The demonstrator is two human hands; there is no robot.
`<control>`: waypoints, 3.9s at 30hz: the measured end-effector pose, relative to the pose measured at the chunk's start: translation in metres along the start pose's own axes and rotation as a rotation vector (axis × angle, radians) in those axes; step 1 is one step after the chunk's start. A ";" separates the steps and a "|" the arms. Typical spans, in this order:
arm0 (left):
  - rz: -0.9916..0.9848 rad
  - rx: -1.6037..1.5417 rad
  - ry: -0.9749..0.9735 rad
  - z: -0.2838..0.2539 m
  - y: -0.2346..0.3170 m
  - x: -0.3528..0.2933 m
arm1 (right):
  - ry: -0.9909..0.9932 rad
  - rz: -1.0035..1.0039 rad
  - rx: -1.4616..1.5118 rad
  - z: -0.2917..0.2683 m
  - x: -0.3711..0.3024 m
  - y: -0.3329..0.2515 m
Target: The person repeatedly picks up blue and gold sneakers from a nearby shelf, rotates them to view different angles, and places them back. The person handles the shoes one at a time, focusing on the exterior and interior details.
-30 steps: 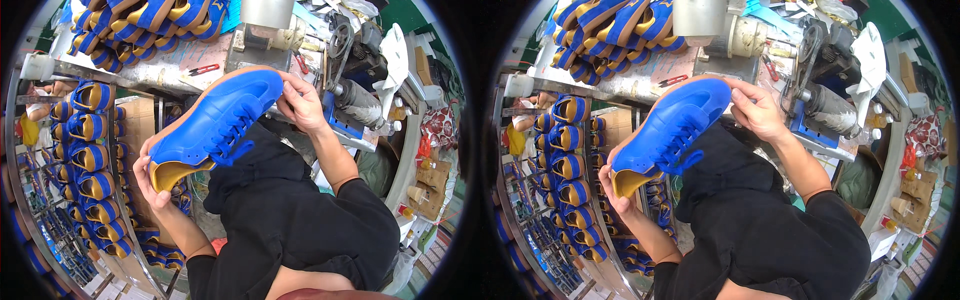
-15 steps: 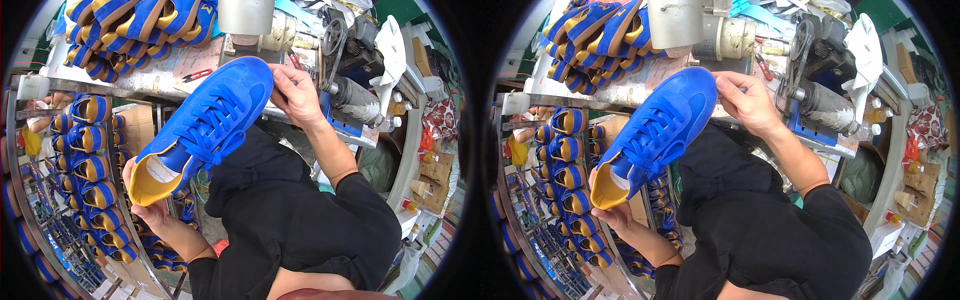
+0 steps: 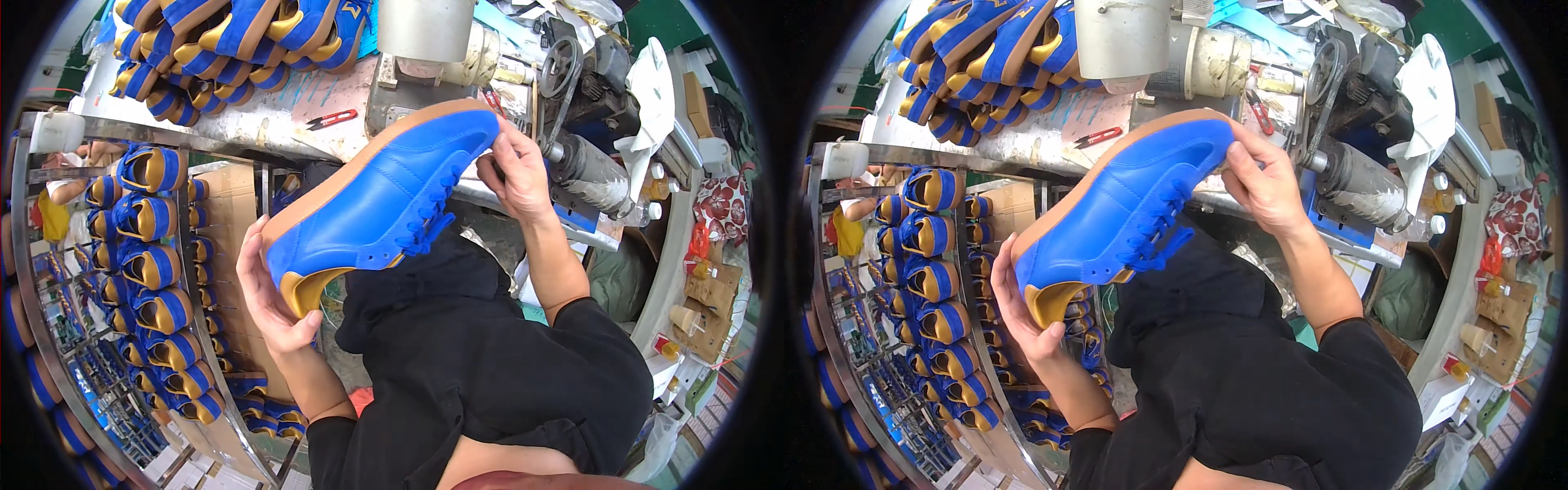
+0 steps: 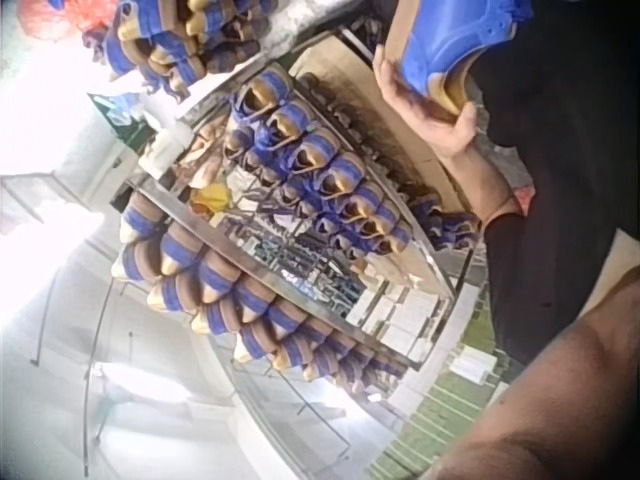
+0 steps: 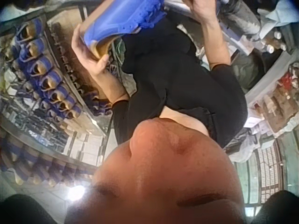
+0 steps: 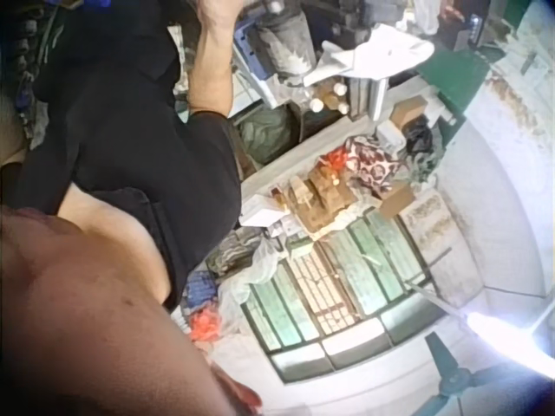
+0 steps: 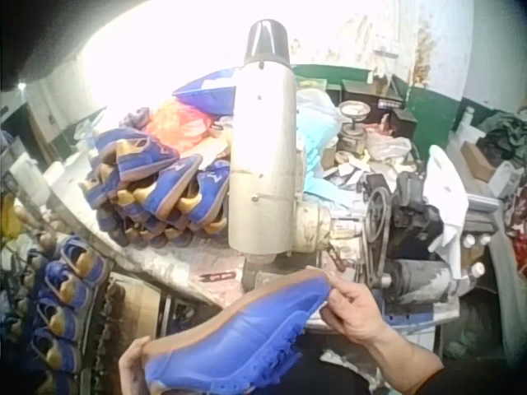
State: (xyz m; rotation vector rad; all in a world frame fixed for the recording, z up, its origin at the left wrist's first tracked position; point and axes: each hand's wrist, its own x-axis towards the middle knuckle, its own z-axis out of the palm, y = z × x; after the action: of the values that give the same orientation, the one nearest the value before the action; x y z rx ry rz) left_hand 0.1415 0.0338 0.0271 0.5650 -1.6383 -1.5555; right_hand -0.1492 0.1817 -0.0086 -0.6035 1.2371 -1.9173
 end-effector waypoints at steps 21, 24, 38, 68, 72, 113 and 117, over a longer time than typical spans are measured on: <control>0.069 -0.208 -0.247 0.035 -0.018 0.082 | 0.159 -0.152 -0.064 -0.047 -0.013 -0.028; 0.039 -0.292 -0.295 0.051 -0.025 0.090 | 0.216 -0.193 -0.179 -0.061 -0.027 -0.042; -0.101 -0.379 -0.372 0.082 -0.037 0.140 | 0.368 -0.282 -0.282 -0.070 -0.040 -0.062; -0.262 0.314 -0.429 0.018 -0.024 -0.006 | 0.247 0.310 0.159 0.008 -0.035 0.035; -0.155 0.315 -0.472 0.041 -0.015 0.014 | 0.213 0.319 0.126 -0.001 -0.030 0.027; -0.517 0.044 -0.408 0.080 0.015 0.105 | 0.189 0.301 0.511 -0.019 0.021 0.009; -0.525 -0.111 -0.601 0.033 -0.020 0.056 | 0.055 0.115 0.290 -0.016 0.006 0.020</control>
State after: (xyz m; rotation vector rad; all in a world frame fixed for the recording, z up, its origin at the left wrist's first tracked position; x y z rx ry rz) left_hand 0.0786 0.0072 0.0229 0.5224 -1.9121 -2.3601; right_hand -0.1572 0.1808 -0.0332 -0.3238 0.9793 -1.9780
